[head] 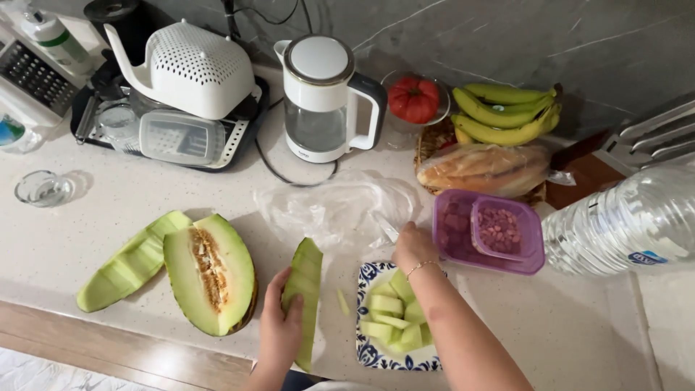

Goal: The person cuts a melon wedge into bite-size pieces over a plate using a knife, then discards the rind in a trash bin and rinses their hands at the sink. They carry the plate of melon pieces to the dining table and set it next to other prepared dishes.

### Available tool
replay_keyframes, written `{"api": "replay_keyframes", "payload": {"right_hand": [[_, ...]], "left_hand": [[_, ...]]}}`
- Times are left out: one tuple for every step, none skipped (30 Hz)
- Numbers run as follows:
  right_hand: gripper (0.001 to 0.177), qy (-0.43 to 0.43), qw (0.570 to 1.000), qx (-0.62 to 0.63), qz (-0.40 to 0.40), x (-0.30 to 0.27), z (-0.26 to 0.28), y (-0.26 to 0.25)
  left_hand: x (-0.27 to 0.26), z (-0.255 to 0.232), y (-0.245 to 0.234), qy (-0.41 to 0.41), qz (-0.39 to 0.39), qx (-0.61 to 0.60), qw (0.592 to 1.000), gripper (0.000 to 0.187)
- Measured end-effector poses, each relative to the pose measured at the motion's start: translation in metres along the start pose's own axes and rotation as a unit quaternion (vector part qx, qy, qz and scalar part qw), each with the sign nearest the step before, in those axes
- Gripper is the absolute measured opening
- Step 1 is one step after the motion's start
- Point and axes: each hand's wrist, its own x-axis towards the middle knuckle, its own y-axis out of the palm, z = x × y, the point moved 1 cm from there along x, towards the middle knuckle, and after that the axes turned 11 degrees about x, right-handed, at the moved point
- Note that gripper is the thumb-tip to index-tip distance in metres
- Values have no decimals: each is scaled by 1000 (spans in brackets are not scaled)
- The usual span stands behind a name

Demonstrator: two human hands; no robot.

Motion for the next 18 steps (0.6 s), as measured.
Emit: {"api": "replay_keyframes", "payload": {"right_hand": [[54,0,1000,-1,1,-3,2,-1],[59,-3,1000,7,-2,-5,3,-2],[64,-5,1000,17,-6,-8,5,-4],[64,-5,1000,16,-6,-7,4,-2],[62,-10,1000,17,-18,-7,2,-1],[61,-15,999,19,-31,-7,1,0],[61,-13,999,18,-31,-11,2,-3],[59,-29,998,28,-49,-15,4,-6],[58,-44,996,37,-67,-20,4,-9],[58,-40,996,37,-67,-24,1,-12],[58,-67,994,52,-76,-27,0,-14],[58,-93,990,66,-85,-31,-2,-17],[58,-89,990,66,-85,-39,-5,-20],[56,-112,987,67,-91,-47,-8,-24],[54,-135,984,66,-97,-55,-11,-28],[54,-131,984,66,-97,-66,-17,-32],[61,-132,987,62,-66,-76,-22,-35],[69,-133,989,59,-35,-86,-27,-39]], "left_hand": [[3,2,1,-1,0,-1,1000,53],[6,4,3,-8,7,22,1000,52],[10,6,4,-14,15,45,999,51],[13,11,6,-15,15,45,999,51],[17,16,8,-11,15,56,998,51],[21,20,11,-7,14,67,998,51],[23,27,11,-7,17,66,998,51],[24,33,11,20,0,141,990,51],[25,40,11,47,-16,215,975,51],[23,29,10,47,-13,214,976,51],[22,16,10,167,-34,307,936,54],[19,4,9,285,-55,391,874,56],[20,-2,12,286,-51,390,874,56],[21,-7,16,315,41,449,835,55],[22,-12,20,340,132,501,785,58],[22,-17,25,342,135,499,785,58],[22,-21,30,353,180,506,766,53],[22,-26,35,363,225,513,745,48]]}}
